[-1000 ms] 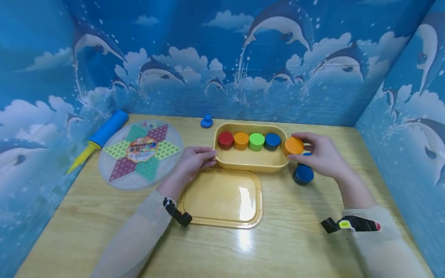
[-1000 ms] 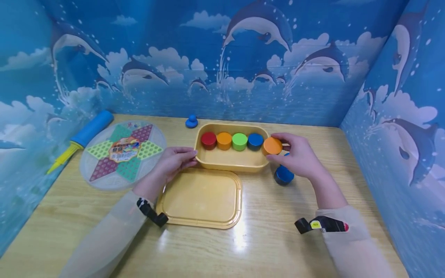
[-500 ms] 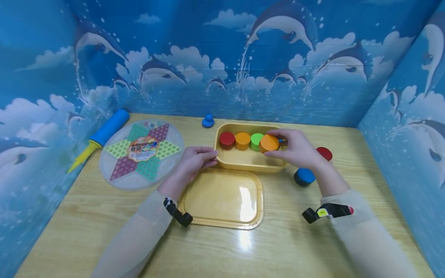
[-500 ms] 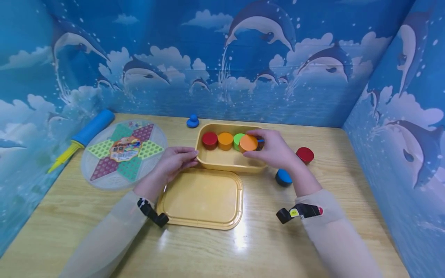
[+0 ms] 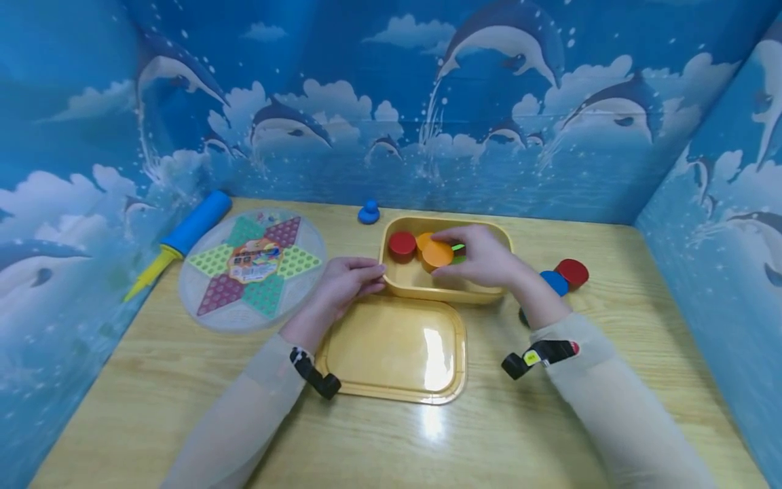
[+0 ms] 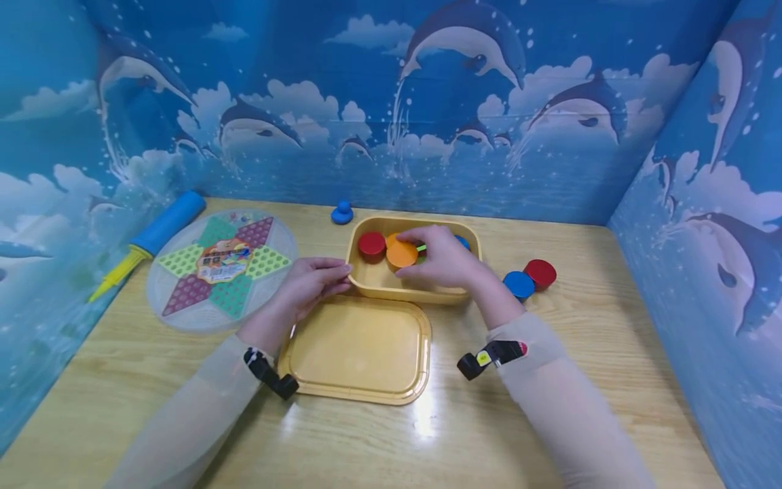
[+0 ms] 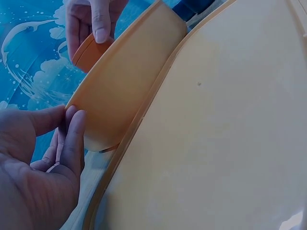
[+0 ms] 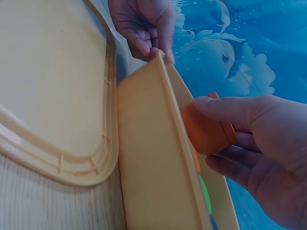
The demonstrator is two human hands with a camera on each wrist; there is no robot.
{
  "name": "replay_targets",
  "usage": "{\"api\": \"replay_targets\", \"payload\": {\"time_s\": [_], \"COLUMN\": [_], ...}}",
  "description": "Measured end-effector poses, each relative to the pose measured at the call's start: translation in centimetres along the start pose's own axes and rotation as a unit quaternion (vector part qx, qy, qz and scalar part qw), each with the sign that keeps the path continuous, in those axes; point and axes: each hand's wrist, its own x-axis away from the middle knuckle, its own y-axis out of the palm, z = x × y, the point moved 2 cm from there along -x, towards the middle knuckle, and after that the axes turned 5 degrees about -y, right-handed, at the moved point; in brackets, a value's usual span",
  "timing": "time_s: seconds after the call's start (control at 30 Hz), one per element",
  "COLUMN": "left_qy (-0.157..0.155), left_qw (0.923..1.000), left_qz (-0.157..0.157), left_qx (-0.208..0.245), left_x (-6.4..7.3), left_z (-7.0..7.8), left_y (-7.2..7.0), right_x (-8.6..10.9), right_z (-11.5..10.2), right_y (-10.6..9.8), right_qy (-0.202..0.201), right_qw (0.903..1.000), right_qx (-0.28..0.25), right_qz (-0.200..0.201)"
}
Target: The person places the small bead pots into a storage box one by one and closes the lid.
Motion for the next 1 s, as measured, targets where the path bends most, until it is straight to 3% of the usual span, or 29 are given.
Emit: {"api": "replay_targets", "payload": {"time_s": [0.53,1.0], "left_qy": [0.004,0.0], "left_qw": [0.9999,1.0], "left_qz": [-0.006,-0.006], "left_qx": [0.012,0.008], "left_x": [0.0,0.0], "left_z": [0.0,-0.1], "left_y": [-0.1,-0.2], "right_x": [-3.5,-5.1], "right_z": [-0.2,-0.1], "right_y": [2.6,4.2], "right_qy": [-0.028,-0.039], "right_qw": [0.9956,0.993], "right_qx": [0.015,0.031], "right_qz": [-0.088,-0.108]}}
